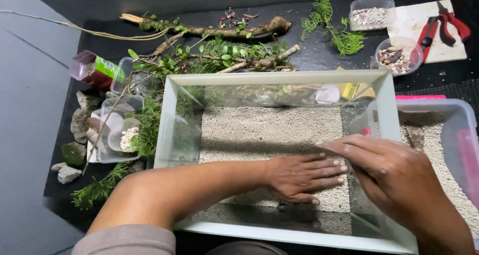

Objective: Smoothing sand and arranging moss-covered rocks inside a glass tank to create a terrarium landscape.

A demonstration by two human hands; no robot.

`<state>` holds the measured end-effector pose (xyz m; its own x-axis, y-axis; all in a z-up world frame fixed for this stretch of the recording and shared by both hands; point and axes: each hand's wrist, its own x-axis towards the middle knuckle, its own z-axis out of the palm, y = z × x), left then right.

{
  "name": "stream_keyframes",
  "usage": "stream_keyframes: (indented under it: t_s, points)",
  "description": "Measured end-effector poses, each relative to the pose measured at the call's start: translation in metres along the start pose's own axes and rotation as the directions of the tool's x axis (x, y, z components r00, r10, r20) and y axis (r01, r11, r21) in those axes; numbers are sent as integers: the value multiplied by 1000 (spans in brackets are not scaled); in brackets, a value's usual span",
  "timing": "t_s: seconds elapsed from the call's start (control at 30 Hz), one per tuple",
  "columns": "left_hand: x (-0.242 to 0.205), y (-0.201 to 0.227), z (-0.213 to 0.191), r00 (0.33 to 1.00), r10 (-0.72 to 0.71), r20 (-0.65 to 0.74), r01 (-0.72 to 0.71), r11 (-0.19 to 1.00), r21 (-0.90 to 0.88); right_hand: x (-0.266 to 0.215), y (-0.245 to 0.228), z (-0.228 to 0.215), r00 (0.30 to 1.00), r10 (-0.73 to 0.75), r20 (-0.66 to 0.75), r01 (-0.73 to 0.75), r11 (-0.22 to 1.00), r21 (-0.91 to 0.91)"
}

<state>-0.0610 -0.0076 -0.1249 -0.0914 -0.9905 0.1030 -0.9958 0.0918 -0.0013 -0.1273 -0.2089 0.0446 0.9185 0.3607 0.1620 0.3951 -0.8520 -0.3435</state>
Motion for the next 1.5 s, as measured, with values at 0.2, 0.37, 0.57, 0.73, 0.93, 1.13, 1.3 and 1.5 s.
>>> stream_keyframes:
  t_s: [0.2, 0.37, 0.57, 0.73, 0.93, 1.13, 1.3, 1.5]
  points:
    - [-3, 0, -1, 958, 280, 65, -281, 959, 22, 0, 1, 1, 999, -26, -26, 27, 999, 29]
    - [-9, -25, 0, 973, 214, 85, -222, 971, 91, 0, -2, -1, 1000, -10, -13, 10, 1000, 0]
    - [-32, -84, -31, 989, -109, 95, 133, 944, -301, 1, -5, -2, 1000, 0, -14, 0, 1000, 0]
    - [-40, -99, -28, 963, -139, 231, 196, 950, -244, 2, -4, -2, 1000, -14, -19, 14, 1000, 2]
    - [-34, -71, -39, 986, -123, 109, 154, 923, -352, -1, -2, 0, 1000, 5, -9, -5, 1000, 1]
    - [-10, -23, 5, 978, 165, 130, -189, 962, 197, 1, -3, -1, 1000, -7, -5, 7, 1000, 1]
    - [-20, -17, -30, 937, 339, 89, -332, 940, -82, 3, -7, -3, 1000, -15, -26, 15, 1000, -1]
    - [-53, -80, -38, 997, 33, 64, -5, 917, -399, 1, -5, -3, 1000, 12, -1, -12, 1000, 0]
